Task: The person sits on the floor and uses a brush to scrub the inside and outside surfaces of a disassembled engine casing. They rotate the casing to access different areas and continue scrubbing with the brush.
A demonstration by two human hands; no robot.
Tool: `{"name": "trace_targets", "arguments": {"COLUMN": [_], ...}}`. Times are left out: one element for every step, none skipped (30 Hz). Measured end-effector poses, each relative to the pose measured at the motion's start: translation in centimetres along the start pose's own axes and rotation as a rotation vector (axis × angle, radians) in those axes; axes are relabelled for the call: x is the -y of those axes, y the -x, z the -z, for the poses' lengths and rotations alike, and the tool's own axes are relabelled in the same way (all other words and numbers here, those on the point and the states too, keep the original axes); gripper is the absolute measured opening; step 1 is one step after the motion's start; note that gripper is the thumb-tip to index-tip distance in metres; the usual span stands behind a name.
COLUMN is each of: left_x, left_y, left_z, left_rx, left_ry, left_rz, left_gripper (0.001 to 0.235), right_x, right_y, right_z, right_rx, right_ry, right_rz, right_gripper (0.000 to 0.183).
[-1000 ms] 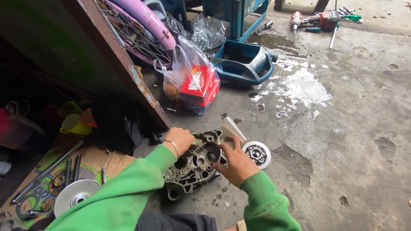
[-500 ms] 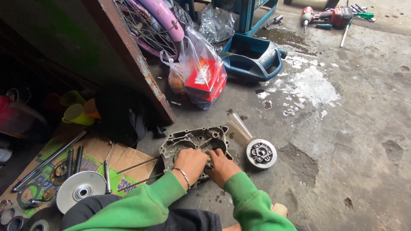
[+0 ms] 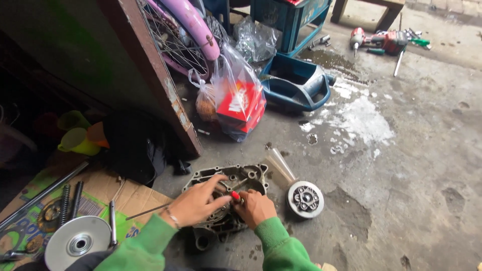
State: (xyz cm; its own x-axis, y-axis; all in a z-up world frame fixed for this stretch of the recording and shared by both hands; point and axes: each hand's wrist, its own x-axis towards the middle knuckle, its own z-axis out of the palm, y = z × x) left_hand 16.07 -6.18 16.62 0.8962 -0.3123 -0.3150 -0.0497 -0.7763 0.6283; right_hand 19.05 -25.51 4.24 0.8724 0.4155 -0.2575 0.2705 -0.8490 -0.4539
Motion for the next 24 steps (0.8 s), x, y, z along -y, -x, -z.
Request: {"name": "trace_targets", "arguments": {"left_x": [1.7, 3.6, 5.9, 8.4, 10.8, 13.2, 15.6, 18.1, 17.2, 16.4, 15.7, 15.1, 14.3, 13.5, 13.9, 14.0, 14.2, 14.7, 15.2, 15.6, 15.8, 15.9, 16.0, 16.0], "left_y": [0.3, 0.6, 0.8, 0.9, 1.0, 0.6, 0.3, -0.1, -0.2, -0.4, -0.4, 0.0, 0.1, 0.3, 0.4, 0.6, 0.6, 0.7, 0.7, 0.7, 0.6, 0.4, 0.5, 0.6], "left_z": [0.5, 1.1, 1.2, 1.3, 1.4, 0.9, 0.2, -0.6, -0.2, 0.1, 0.3, 0.6, 0.9, 1.2, 0.9, 0.7, 1.1, 0.5, 0.3, 0.0, 0.0, -0.1, -0.5, -0.7], "left_rx": [0.011, 0.021, 0.016, 0.052, 0.092, 0.091, 0.135, 0.179, 0.191, 0.170, 0.157, 0.177, 0.157, 0.136, 0.144, 0.151, 0.149, 0.148, 0.160, 0.172, 0.170, 0.170, 0.177, 0.183], "left_ry": [-0.048, -0.096, -0.087, -0.156, -0.225, -0.216, -0.275, -0.335, -0.321, -0.335, -0.347, -0.332, -0.315, -0.298, -0.278, -0.274, -0.282, -0.272, -0.301, -0.330, -0.328, -0.320, -0.307, -0.301], "left_rz": [0.101, 0.203, 0.201, 0.282, 0.360, 0.357, 0.442, 0.527, 0.534, 0.460, 0.388, 0.397, 0.364, 0.330, 0.336, 0.346, 0.352, 0.355, 0.346, 0.338, 0.338, 0.314, 0.291, 0.292], "left_gripper": [0.054, 0.051, 0.051, 0.052, 0.052, 0.052, 0.052, 0.053, 0.053, 0.052, 0.052, 0.052, 0.057, 0.065, 0.065, 0.061, 0.058, 0.058, 0.058, 0.059, 0.059, 0.057, 0.055, 0.055], "right_x": [0.6, 1.3, 1.2, 1.1, 0.9, 0.7, 0.5, 0.3, -1.2, -2.6, -4.1, -3.2, -2.5, -1.8, -1.6, -1.3, -0.9, -0.8, -0.7, -0.6, -0.4, -0.3, -0.3, 0.3], "right_y": [0.2, 0.3, 0.0, -0.4, -0.8, -1.2, -1.5, -1.9, -2.7, -3.4, -3.8, -3.4, -3.0, -2.7, -2.2, -1.7, -1.6, -1.6, -1.8, -1.9, -2.2, -2.4, -2.3, -2.0], "right_z": [0.7, 1.4, 1.2, 1.0, 0.8, 0.7, 0.5, 0.2, -0.7, -1.8, -3.2, -1.8, -0.1, 1.5, 1.9, 2.5, 3.3, 3.0, 2.9, 2.8, 1.9, 1.1, 0.0, 0.1], "right_rx": [0.030, 0.059, 0.062, 0.051, 0.040, 0.042, 0.036, 0.030, 0.048, -0.028, -0.098, -0.073, -0.145, -0.218, -0.200, -0.231, -0.275, -0.269, -0.256, -0.244, -0.244, -0.285, -0.320, -0.314], "right_ry": [-0.028, -0.057, -0.046, -0.095, -0.145, -0.136, -0.142, -0.149, -0.142, -0.126, -0.112, -0.108, -0.243, -0.377, -0.364, -0.383, -0.407, -0.400, -0.383, -0.367, -0.364, -0.442, -0.520, -0.517], "right_rz": [-0.019, -0.038, -0.036, -0.090, -0.147, -0.149, -0.199, -0.250, -0.253, -0.291, -0.333, -0.341, -0.331, -0.321, -0.325, -0.338, -0.345, -0.344, -0.349, -0.355, -0.353, -0.290, -0.232, -0.238], "right_gripper": [0.028, 0.027, 0.027, 0.027, 0.039, 0.039, 0.043, 0.048, 0.048, 0.054, 0.062, 0.062, 0.050, 0.041, 0.041, 0.042, 0.045, 0.045, 0.046, 0.048, 0.048, 0.040, 0.036, 0.036]}}
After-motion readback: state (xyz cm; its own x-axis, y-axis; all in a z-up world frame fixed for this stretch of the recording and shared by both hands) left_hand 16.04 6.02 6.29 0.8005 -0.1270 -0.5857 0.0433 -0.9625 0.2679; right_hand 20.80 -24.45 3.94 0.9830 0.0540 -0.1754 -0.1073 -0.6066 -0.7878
